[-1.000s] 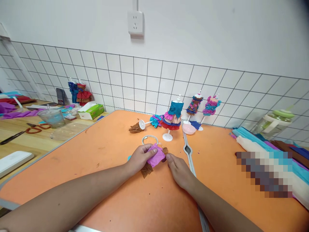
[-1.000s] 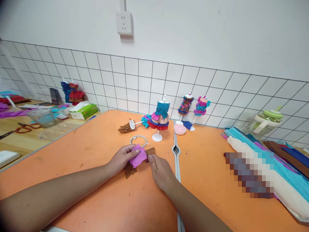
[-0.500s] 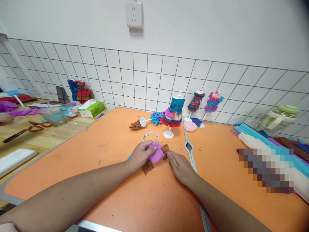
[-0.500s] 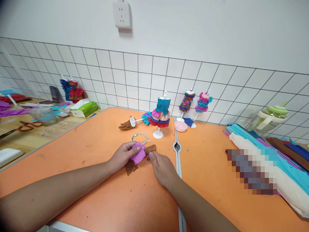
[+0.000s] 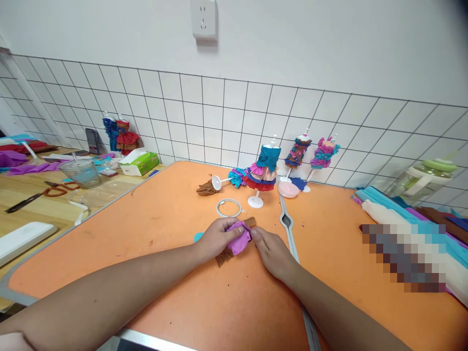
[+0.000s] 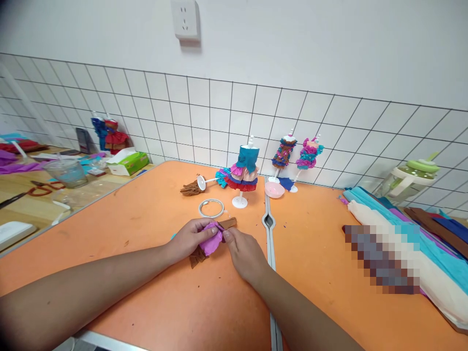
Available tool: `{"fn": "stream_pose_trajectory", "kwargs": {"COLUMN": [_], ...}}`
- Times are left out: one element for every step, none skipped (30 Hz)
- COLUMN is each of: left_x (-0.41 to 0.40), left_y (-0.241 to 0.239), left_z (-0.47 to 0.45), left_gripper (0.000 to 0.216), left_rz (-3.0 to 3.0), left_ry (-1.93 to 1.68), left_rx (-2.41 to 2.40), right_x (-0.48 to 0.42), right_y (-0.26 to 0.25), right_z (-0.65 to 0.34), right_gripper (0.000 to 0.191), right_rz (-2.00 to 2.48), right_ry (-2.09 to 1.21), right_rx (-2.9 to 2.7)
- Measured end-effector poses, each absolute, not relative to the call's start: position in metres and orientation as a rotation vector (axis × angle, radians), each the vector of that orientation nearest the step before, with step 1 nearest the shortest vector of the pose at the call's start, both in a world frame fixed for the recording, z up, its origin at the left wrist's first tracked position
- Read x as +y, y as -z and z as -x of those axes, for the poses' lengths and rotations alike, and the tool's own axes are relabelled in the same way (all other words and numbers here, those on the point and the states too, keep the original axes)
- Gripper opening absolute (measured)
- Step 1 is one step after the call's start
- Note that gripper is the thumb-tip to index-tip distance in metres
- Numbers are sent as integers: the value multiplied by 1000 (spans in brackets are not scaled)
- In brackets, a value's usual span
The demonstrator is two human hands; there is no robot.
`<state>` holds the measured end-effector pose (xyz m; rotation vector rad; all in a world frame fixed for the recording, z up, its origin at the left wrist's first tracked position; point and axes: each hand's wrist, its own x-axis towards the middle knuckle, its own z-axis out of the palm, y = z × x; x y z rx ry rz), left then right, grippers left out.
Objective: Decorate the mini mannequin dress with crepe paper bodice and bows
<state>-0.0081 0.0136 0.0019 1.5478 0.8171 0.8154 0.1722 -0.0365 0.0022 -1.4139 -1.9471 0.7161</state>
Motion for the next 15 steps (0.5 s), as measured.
{"fn": "stream_pose_trajectory", "kwargs": {"left_x": [14,15,15,15,16,16,16,16,15,15,15,15,15,14,14], "left_y": [0,1,3,5,6,7,8,8,8,8,8,7,7,6,5], "left_z": [8,8,8,9,9,9,9,9,9,9,8,8,8,8,8], "left_gripper": [40,41,40,40,39,39,38,38,38,39,39,39,39,40,40], "left_rz": [-1558,-1566,-1566,-1559,-1547,-1536,-1532,-1533,-1539,-1546,-1550,-1551,-1552,-1555,-1557], "left_ry": [-815,-816,-815,-808,-799,-792,-788,-790,-793,-796,-797,-792,-787,-783,-782], "left_rx": [820,823,825,826,828,831,835,837,836,834,832,834,838,845,850], "right_x": [-37,-37,-37,-37,-37,-37,-36,-36,-36,-36,-36,-36,-36,-36,-36], "right_y": [-2,-2,-2,-2,-2,-2,-3,-3,-3,-3,-3,-3,-3,-3,-3], "right_z": [-172,-172,-172,-172,-171,-171,-171,-171,-170,-170,-170,-170,-170,-170,-170], "right_gripper": [44,44,43,43,42,42,42,41,41,41,41,41,41,41,41], "right_rz": [1421,1432,1443,1451,1456,1459,1462,1465,1469,1475,1483,1489,1492,1491,1487], "right_ry": [-709,-698,-687,-681,-679,-678,-678,-675,-673,-670,-667,-666,-667,-668,-668], "right_rx": [-1946,-1943,-1942,-1944,-1949,-1955,-1959,-1962,-1963,-1962,-1960,-1959,-1958,-1957,-1958]}}
